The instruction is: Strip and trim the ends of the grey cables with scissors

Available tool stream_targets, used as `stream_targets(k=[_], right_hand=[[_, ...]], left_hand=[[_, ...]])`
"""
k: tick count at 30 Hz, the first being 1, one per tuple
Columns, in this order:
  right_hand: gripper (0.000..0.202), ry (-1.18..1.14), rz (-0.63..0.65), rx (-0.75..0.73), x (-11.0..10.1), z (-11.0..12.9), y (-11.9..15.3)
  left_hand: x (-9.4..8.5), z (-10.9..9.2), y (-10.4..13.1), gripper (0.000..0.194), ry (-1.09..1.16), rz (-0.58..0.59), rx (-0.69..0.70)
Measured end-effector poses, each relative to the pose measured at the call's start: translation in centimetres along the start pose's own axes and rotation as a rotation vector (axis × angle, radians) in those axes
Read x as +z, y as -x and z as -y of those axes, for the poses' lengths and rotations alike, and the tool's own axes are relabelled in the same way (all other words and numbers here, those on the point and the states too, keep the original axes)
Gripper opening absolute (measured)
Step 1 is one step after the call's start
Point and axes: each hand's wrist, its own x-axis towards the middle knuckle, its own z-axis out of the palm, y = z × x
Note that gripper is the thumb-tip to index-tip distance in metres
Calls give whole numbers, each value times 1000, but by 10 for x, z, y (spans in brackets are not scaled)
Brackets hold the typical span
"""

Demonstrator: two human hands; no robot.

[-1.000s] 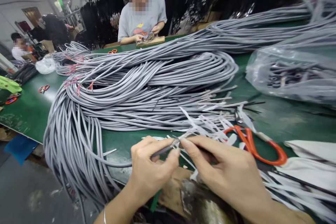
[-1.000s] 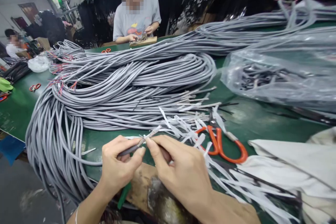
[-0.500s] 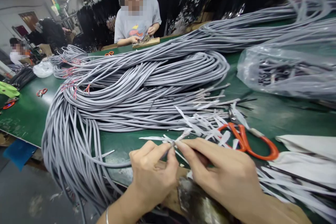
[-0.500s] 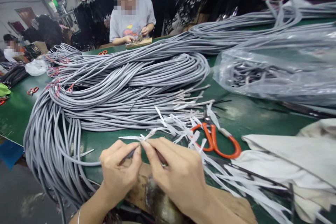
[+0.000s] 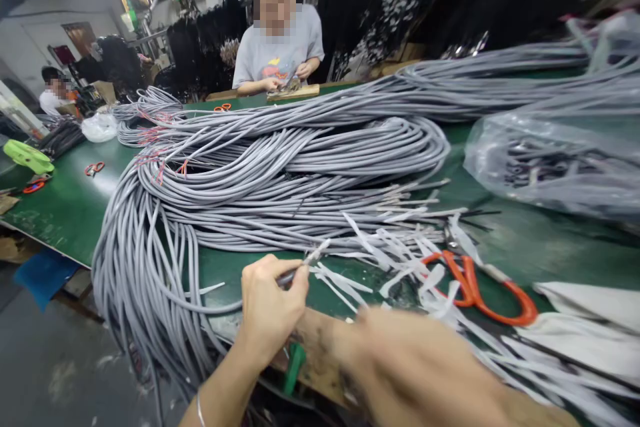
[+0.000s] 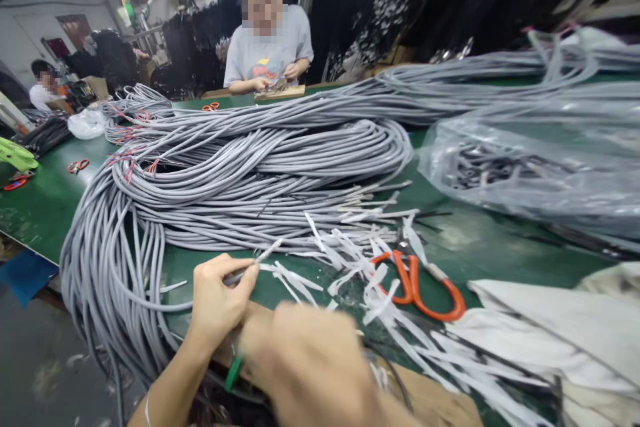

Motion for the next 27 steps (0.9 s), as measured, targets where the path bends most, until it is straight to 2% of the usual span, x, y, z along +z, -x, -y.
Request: stream_targets(k=[4, 6, 11, 15, 27], right_hand=[[36, 75, 37, -197, 11, -12, -7], [34, 151, 44, -244, 15, -17, -10], [26, 145, 25, -289, 14, -19, -8], [24, 139, 38, -305, 14, -17, -9], [21, 124, 40, -287, 12, -17, -5]], left_hand=[[-3, 4, -2, 18, 238, 46, -122], [-2, 3, 0, 18, 270, 28, -122], [2, -1, 6, 14, 234, -83, 43], [4, 0, 8, 11, 265, -153, 114], [3, 1, 9, 11, 206, -234, 263]])
